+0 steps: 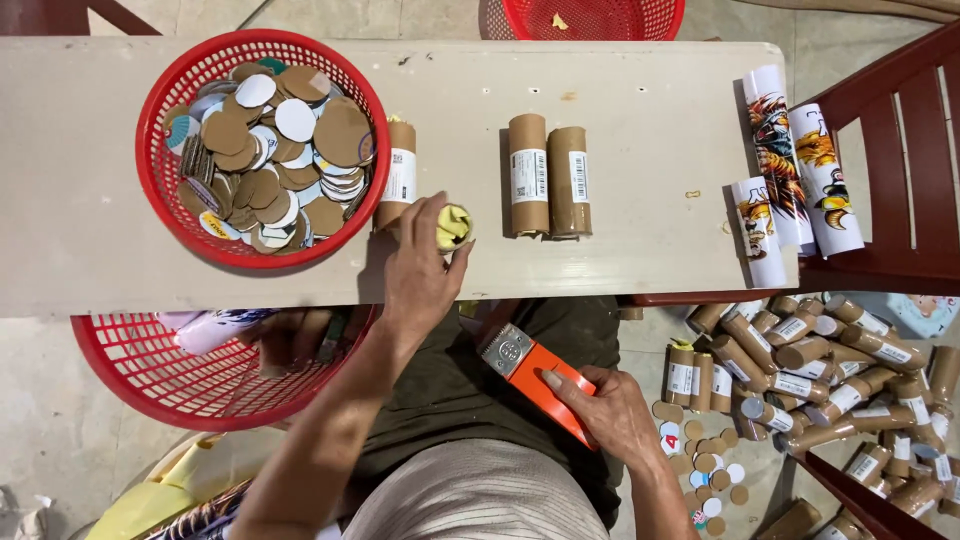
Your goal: Sealing the ends of cardboard tubes with cardboard discs and tape.
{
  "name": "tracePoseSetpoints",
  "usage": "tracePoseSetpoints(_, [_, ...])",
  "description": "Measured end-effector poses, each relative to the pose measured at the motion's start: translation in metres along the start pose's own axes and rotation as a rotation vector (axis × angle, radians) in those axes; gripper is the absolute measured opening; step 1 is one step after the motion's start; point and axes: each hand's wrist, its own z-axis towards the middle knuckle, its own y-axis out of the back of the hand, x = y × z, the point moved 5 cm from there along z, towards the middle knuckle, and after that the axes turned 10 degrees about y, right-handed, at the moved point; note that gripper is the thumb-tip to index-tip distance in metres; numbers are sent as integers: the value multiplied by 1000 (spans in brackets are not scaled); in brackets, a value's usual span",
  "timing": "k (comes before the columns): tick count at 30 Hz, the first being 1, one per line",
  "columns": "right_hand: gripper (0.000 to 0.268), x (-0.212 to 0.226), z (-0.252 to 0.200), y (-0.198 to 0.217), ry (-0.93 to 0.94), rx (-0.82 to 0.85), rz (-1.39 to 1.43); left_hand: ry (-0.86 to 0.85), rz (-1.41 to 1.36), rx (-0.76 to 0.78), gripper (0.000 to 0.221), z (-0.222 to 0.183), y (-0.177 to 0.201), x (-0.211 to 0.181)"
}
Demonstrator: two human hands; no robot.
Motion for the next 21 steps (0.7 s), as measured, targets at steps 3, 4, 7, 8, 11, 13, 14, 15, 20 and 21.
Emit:
tracePoseSetpoints(3, [59,2,-4,-2,-15,7,-19,-24,-72,-86,65,2,7,0])
tracePoseSetpoints(4, [59,-2,-4,-4,-8,10,-25,-20,-73,-95,65,4,11,-3])
tracePoseSetpoints(7, [58,-5,-1,-7,16,12,-59,57,-26,-15,65,15,20,-10])
tracePoseSetpoints(8, [57,-4,0,-6,24,5,-46,95,19,22,68,17,22,-11])
tracePoseSetpoints(11, [55,-4,-3,-5,8,9,-32,138,81,70,77,15,30,-22])
tracePoseSetpoints(13, [54,-8,-3,-6,-4,24,-35,145,99,67,83,12,39,-26])
tracePoseSetpoints(14, [54,-12,-1,-6,-13,22,-53,83,93,8,86,10,47,-31])
tracePoseSetpoints(15, [54,-16,2,-5,-18,22,-73,22,88,-55,89,8,56,-36])
tracePoseSetpoints(20, [60,-25,9,2,-42,11,-168,178,222,-187,66,18,111,28])
tracePoseSetpoints(21, [62,-27,8,4,-58,-8,-180,272,357,-218,53,22,125,49])
